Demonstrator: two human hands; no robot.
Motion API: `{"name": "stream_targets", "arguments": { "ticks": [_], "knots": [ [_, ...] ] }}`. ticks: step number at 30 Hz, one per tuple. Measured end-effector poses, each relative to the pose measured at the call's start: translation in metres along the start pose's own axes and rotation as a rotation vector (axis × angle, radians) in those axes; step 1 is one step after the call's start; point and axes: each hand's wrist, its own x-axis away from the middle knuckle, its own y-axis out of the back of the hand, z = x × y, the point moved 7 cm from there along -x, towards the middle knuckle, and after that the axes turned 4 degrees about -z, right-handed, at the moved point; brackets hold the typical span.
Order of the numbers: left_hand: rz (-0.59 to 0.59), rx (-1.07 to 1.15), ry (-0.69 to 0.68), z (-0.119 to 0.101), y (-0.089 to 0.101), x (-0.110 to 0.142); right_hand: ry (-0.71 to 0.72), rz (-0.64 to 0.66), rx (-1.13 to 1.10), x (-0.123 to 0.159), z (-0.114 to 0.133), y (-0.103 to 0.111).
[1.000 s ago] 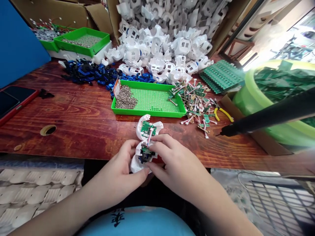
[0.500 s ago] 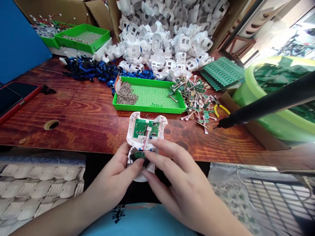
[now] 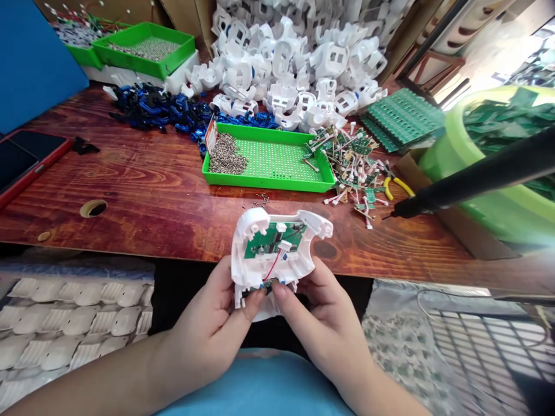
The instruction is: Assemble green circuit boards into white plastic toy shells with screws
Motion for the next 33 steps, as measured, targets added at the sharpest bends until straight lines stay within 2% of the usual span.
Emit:
{"name": "stream_targets", "arguments": {
  "ticks": [4, 6, 10, 18, 25, 28, 33],
  "knots": [
    [0.115, -0.062, 0.019, -0.004, -0.005, 0.002, 0.056, -0.030, 0.032, 0.001, 0.002, 0.003],
    [0.132, -0.064, 0.040, -0.005, -0.006, 0.002, 0.062, -0.033, 0.023, 0.002, 0.003, 0.003],
    [0.082, -0.049, 0.068, -0.006, -0.004, 0.001, 0.025, -0.022, -0.010, 0.003, 0.002, 0.000],
    [0.076, 0.003, 0.144, 0.000, -0.001, 0.004, -0.027, -0.018, -0.030, 0.002, -0.001, 0.000],
    [0.081, -0.087, 0.090, 0.000, 0.003, 0.004, 0.032, -0.048, -0.049, 0.003, 0.001, 0.000],
    [0.066, -0.042, 0.120, 0.001, 0.003, 0.002, 0.027, -0.051, -0.080, 0.002, 0.002, -0.003],
    [-0.022, 0.080, 0.151, -0.002, 0.005, -0.002, -0.041, 0.038, -0.177, -0.001, 0.003, -0.005]
  ]
}}
